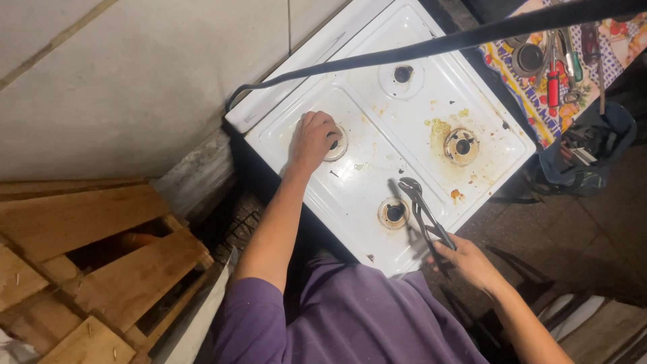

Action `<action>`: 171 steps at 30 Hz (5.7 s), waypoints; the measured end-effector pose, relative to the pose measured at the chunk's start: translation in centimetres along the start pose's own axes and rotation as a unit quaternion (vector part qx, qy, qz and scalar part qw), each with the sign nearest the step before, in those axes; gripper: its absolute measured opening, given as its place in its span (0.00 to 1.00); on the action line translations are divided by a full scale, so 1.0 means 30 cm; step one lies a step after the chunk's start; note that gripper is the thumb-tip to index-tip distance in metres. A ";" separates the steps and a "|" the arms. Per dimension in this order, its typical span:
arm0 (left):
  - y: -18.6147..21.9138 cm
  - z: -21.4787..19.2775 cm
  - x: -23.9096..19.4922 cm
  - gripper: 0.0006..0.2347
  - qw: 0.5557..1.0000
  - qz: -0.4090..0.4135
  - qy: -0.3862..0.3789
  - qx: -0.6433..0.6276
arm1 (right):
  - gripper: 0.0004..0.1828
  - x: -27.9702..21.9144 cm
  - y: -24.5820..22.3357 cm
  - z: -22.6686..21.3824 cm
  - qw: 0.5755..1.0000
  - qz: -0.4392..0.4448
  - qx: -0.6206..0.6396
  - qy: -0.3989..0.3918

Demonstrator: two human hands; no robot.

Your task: The person uses pliers to scrape burnt residue from the surface of a white electric stove. They work on the areas around the burner sockets, removing debris and then wiping the surface with their hand.

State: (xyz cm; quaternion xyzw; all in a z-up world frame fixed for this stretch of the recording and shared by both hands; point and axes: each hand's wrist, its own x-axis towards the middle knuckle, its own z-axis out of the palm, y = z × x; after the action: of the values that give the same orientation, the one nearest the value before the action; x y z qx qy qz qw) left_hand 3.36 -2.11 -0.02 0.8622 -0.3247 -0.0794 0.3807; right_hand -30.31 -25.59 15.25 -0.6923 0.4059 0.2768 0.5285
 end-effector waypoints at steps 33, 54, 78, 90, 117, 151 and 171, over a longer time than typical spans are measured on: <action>0.159 -0.016 0.215 0.04 0.963 -0.211 -0.140 0.096 | 0.15 -0.163 0.093 0.033 0.991 -0.011 0.126 0.050; 0.031 -0.096 0.148 0.07 0.963 -0.236 0.080 -0.102 | 0.28 -0.196 0.028 0.022 0.983 0.105 0.147 0.022; 0.563 0.132 -0.475 0.07 0.916 -0.355 0.164 -0.091 | 0.17 0.051 0.060 -0.441 0.983 -0.037 0.178 -0.036; 0.966 0.375 -0.278 0.09 0.917 -0.379 0.073 -0.101 | 0.21 0.181 0.029 -0.797 0.990 0.001 0.105 -0.091; 0.656 0.580 -0.098 0.04 0.953 -0.274 -0.019 0.126 | 0.21 0.307 0.082 -0.836 0.977 -0.092 0.154 -0.120; 0.898 0.325 -0.713 0.09 0.884 -0.461 0.064 0.029 | 0.28 0.322 0.037 -0.868 0.985 -0.043 0.074 -0.152; 0.877 0.418 -0.770 0.07 0.903 -0.404 0.069 0.132 | 0.27 0.288 0.079 -0.895 0.985 -0.049 0.091 -0.141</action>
State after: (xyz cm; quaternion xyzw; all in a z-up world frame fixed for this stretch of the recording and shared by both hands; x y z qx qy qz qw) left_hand -32.54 -8.49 7.32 0.9652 0.0706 -0.1231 0.2199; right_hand -29.09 -53.85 14.76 -0.6145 0.3163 0.3078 0.6539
